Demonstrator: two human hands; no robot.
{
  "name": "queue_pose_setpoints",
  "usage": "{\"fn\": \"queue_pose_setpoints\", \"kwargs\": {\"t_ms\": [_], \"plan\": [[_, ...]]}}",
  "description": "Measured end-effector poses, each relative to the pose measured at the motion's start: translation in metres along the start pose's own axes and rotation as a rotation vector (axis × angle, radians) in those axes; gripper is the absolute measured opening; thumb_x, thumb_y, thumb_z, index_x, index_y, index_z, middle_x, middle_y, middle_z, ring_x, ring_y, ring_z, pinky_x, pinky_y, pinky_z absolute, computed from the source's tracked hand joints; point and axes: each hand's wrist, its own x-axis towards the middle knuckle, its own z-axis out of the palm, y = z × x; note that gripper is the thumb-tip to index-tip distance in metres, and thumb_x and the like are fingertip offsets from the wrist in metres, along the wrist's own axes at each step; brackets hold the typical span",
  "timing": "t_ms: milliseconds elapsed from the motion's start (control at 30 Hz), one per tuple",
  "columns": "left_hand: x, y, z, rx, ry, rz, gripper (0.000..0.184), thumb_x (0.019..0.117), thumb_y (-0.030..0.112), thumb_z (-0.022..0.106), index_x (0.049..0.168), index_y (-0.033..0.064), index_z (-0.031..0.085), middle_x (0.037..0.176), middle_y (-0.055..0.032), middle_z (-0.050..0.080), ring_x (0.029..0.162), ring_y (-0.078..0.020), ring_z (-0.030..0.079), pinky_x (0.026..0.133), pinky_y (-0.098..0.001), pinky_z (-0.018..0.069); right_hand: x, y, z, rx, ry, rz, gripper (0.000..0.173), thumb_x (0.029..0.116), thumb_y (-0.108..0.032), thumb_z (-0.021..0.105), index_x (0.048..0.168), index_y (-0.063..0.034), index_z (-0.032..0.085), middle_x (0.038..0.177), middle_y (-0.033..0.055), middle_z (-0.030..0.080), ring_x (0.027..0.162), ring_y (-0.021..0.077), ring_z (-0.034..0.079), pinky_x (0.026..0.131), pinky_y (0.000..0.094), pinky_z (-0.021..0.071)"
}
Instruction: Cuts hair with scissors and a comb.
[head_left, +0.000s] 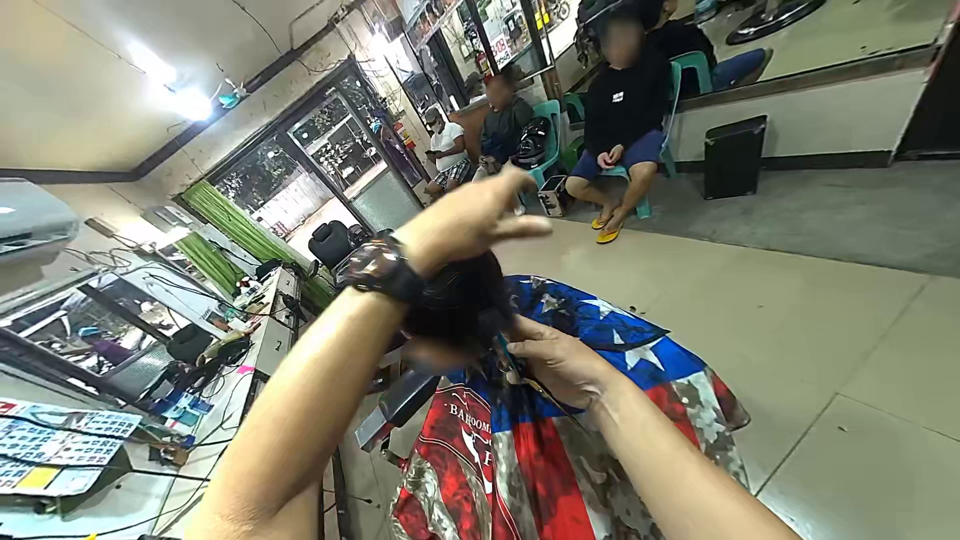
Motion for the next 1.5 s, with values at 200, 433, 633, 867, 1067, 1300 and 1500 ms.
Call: {"fn": "queue_pose_setpoints", "kwargs": {"t_ms": [200, 433, 633, 867, 1067, 1300, 1500], "plan": [[-0.068, -0.037, -0.058, -0.222, -0.143, -0.072, 0.043, 0.0800, 0.044, 0.077, 0.110, 0.0139, 0.069, 0.148, -0.0024, 0.055, 0.135, -0.0173, 0.052, 0.107, -0.0453, 0.0469, -0.004, 0.004, -0.015, 0.062, -0.072, -0.057, 0.044, 0.1000, -0.006, 0.047, 0.143, -0.0151, 0.052, 0.099, 0.0033, 0.063, 0.080, 0.0127, 0.063, 0.066, 0.0286, 0.0560], [-0.050, -0.014, 0.003, 0.090, -0.374, 0.107, 0.025, 0.0767, 0.053, 0.083, 0.082, 0.0288, 0.080, 0.118, 0.0018, 0.072, 0.142, -0.0262, 0.044, 0.122, -0.0613, 0.0186, -0.014, 0.003, -0.022, 0.067, -0.035, -0.069, 0.044, 0.1004, -0.003, 0.048, 0.142, -0.0147, 0.056, 0.102, 0.0051, 0.065, 0.080, 0.0123, 0.064, 0.067, 0.0274, 0.0558], [-0.036, 0.001, 0.007, -0.023, -0.434, 0.225, 0.013, 0.0930, 0.035, 0.073, 0.093, 0.0267, 0.083, 0.088, 0.0113, 0.076, 0.089, -0.0006, 0.068, 0.086, -0.0333, 0.0552, -0.027, 0.004, -0.030, 0.072, -0.055, -0.082, 0.045, 0.1002, -0.004, 0.047, 0.143, -0.0139, 0.053, 0.106, 0.0037, 0.065, 0.084, 0.0110, 0.064, 0.069, 0.0268, 0.0553], [-0.035, 0.023, 0.004, -0.056, -0.485, 0.224, 0.020, 0.0987, 0.038, 0.066, 0.096, 0.0270, 0.082, 0.088, 0.0125, 0.075, 0.085, 0.0025, 0.068, 0.078, -0.0281, 0.0574, -0.037, 0.010, -0.029, 0.142, -0.104, -0.080, 0.046, 0.0978, -0.006, 0.051, 0.143, -0.0157, 0.052, 0.100, 0.0007, 0.063, 0.082, 0.0105, 0.063, 0.069, 0.0269, 0.0559], [-0.038, 0.033, 0.005, -0.045, -0.482, 0.181, 0.025, 0.0979, 0.046, 0.064, 0.096, 0.0292, 0.083, 0.086, 0.0140, 0.075, 0.084, 0.0026, 0.068, 0.080, -0.0289, 0.0561, -0.044, 0.018, -0.035, 0.231, -0.131, -0.167, 0.044, 0.0981, -0.008, 0.052, 0.142, -0.0156, 0.054, 0.100, 0.0019, 0.063, 0.081, 0.0115, 0.063, 0.070, 0.0287, 0.0568], [-0.047, 0.042, 0.005, 0.017, -0.410, 0.088, 0.053, 0.0909, 0.074, 0.052, 0.103, 0.0311, 0.081, 0.096, 0.0121, 0.076, 0.102, -0.0034, 0.067, 0.101, -0.0386, 0.0512, -0.060, 0.010, -0.018, 0.078, 0.070, -0.381, 0.040, 0.1001, -0.009, 0.050, 0.139, -0.0108, 0.057, 0.108, 0.0019, 0.067, 0.090, 0.0094, 0.064, 0.079, 0.0280, 0.0553], [-0.051, 0.050, 0.010, -0.123, -0.330, -0.047, 0.036, 0.1039, 0.041, 0.045, 0.107, 0.0299, 0.080, 0.106, 0.0141, 0.075, 0.107, -0.0002, 0.066, 0.099, -0.0307, 0.0519, -0.076, 0.004, -0.015, -0.063, 0.125, -0.181, 0.036, 0.1030, -0.009, 0.047, 0.136, -0.0069, 0.060, 0.127, 0.0075, 0.065, 0.115, 0.0193, 0.064, 0.092, 0.0398, 0.0575]]}}
